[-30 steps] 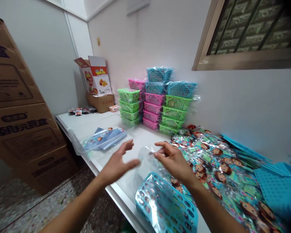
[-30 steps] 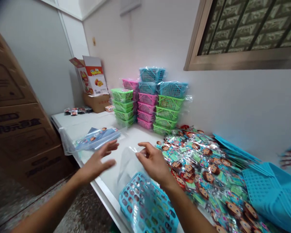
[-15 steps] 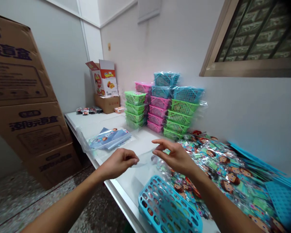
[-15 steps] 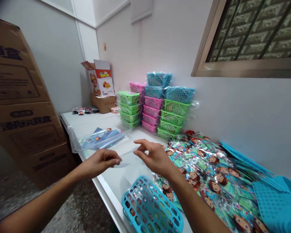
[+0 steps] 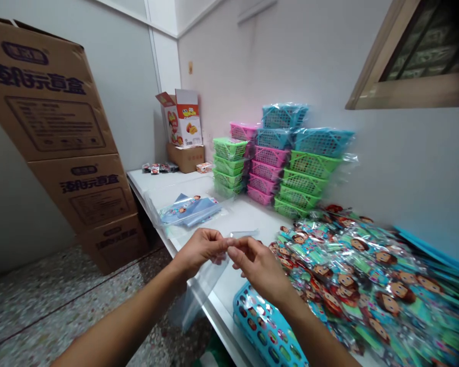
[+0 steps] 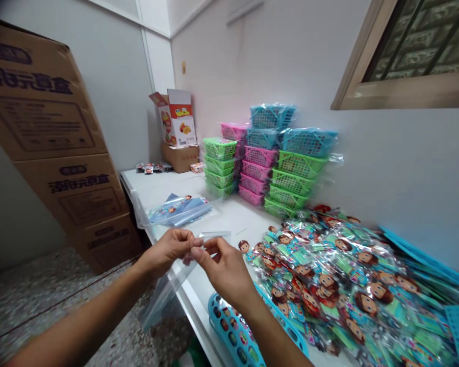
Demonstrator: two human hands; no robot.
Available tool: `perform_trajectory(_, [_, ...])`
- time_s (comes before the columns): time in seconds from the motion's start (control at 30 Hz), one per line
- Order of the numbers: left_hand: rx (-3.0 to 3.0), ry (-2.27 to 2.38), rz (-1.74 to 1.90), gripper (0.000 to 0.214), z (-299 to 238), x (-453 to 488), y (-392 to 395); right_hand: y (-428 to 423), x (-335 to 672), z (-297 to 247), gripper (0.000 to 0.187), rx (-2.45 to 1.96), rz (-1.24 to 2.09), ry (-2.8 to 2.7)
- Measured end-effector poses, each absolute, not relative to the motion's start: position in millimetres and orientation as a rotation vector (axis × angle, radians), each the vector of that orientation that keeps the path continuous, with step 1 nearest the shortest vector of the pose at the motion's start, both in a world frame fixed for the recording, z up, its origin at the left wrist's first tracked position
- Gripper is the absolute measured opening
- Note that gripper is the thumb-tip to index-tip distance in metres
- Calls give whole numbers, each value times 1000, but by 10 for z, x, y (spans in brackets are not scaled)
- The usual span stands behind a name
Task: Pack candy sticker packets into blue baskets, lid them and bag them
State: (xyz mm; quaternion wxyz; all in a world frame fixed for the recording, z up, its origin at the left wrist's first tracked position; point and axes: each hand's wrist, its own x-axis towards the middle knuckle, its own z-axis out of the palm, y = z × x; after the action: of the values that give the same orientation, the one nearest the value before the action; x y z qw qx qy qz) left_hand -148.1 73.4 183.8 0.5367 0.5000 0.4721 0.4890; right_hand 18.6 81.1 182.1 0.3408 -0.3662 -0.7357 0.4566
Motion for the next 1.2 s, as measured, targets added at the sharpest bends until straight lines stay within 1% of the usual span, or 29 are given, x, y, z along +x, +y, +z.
perform_trajectory(0.1, [1124,1022,1111,43,1751,-1410,686,898,173,1761,34,-836,1360,-1794])
perform_trajectory(0.23, [1127,1043,1078,44,1720,-1447,676,934,210,1738,23,-745,1401,-1824])
perform_trajectory(0.4, [1225,1275,1167,35,1755,-1621,671,979,302,1627,30,-925,1256,-1831])
perform_trajectory(0.53, [1359,1531,1344,33,1847,-1774,597,926,410,1508,31,-1056,1115,-1758])
perform_trajectory(0.6, [1455,1634,1387,30,1907,-1806,521,852,452,1473,34,-1112,1139,-1703])
perform_trajectory(0.7, [1627,1690,1339,23,1983,-1764,387,725,477,1445,40,-1191,1252,-1559])
perform_trajectory(0.87, [1796,1794,1279,22,1988,-1663,298,593,451,1328,42,-1207,1323,-1389])
perform_trajectory(1.0, [1846,1912,1284,23,1881,-1739,367,554,392,1097,37,-1233,1292,-1380])
perform_trajectory(1.1, [1844,2058,1360,24,1771,-1802,440,551,333,900,31,-1222,1237,-1507])
perform_trajectory(1.2, [1750,2134,1450,26,1631,-1806,512,524,299,757,29,-1214,1006,-1739])
